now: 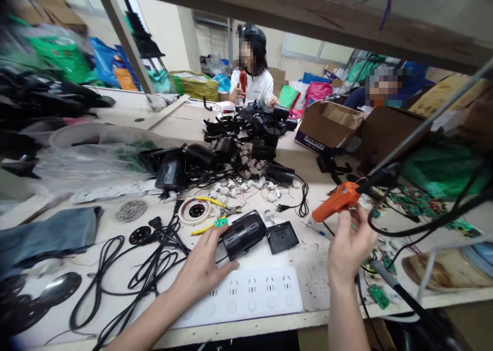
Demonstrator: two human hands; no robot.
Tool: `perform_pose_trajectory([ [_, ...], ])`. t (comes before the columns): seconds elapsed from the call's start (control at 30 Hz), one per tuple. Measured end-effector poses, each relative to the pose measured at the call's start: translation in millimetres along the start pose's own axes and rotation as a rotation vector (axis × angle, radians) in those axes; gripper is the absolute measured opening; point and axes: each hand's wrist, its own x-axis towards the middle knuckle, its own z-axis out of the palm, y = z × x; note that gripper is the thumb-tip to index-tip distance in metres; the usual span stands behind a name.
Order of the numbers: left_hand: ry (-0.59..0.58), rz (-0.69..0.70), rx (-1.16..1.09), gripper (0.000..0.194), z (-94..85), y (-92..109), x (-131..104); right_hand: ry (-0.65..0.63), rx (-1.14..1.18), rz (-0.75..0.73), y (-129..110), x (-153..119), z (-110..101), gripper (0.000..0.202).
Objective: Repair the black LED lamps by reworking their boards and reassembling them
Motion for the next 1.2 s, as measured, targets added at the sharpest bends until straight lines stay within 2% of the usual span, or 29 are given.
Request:
perform_pose_trajectory([
  [0.03, 0.002, 0.002, -0.004, 0.066, 1.3, -1.5, -1.0, 0.051, -0.016, -0.068, -7.3, -11.3, -3.8, 0.05],
  [0.07, 0.01, -0.004, -0.009, 0.066, 2.7, -2.9, -1.6, 0.026, -0.027, -0.144, -16.0, -25.6, -5.4, 0.045],
  [0.1, 0.023, -0.015, -0.014, 0.067, 4.1, -4.1, -2.0, -0.113, -0.023, -0.222, -25.2, -42.1, -4.6, 0.04],
  [0.13, 0.038, -0.026, -0.018, 0.068, 5.6, -5.1, -2.2, -0.34, -0.026, -0.282, -34.2, -59.5, -1.5, 0.041],
  [0.17, 0.052, -0.032, -0.02, 0.068, 6.9, -5.9, -2.3, -0.553, -0.046, -0.311, -42.2, -76.6, 3.7, 0.048],
  [0.2, 0.064, -0.032, -0.021, 0.068, 8.1, -6.6, -2.5, -0.696, -0.081, -0.331, -48.7, -92.2, 10.4, 0.06],
  [0.23, 0.074, -0.027, -0.02, 0.067, 9.2, -7.1, -2.8, -0.789, -0.118, -0.333, -53.6, -105.4, 17.8, 0.072],
  [0.3, 0.094, -0.018, -0.018, 0.066, 11.2, -8.0, -3.6, -0.869, -0.203, -0.327, -59.0, -122.3, 31.7, 0.09],
  [0.37, 0.113, -0.027, -0.02, 0.064, 12.7, -8.5, -4.2, -0.886, -0.271, -0.317, -61.0, -127.6, 41.1, 0.094],
  [0.43, 0.129, -0.045, -0.025, 0.063, 13.8, -8.6, -4.1, -0.89, -0.313, -0.317, -62.1, -126.0, 45.0, 0.089],
  [0.63, 0.123, -0.082, -0.015, 0.068, 15.2, -8.1, -1.6, -0.895, -0.351, -0.352, -64.8, -119.4, 44.2, 0.081],
  [0.87, 0.155, -0.052, 0.009, 0.07, 20.2, -11.2, -2.4, -0.89, -0.366, -0.381, -63.0, -119.0, 46.2, 0.081],
  [1.2, 0.173, -0.046, 0.053, 0.072, 21.1, -9.9, -1.9, -0.89, -0.33, -0.349, -59.2, -112.4, 44.7, 0.08],
])
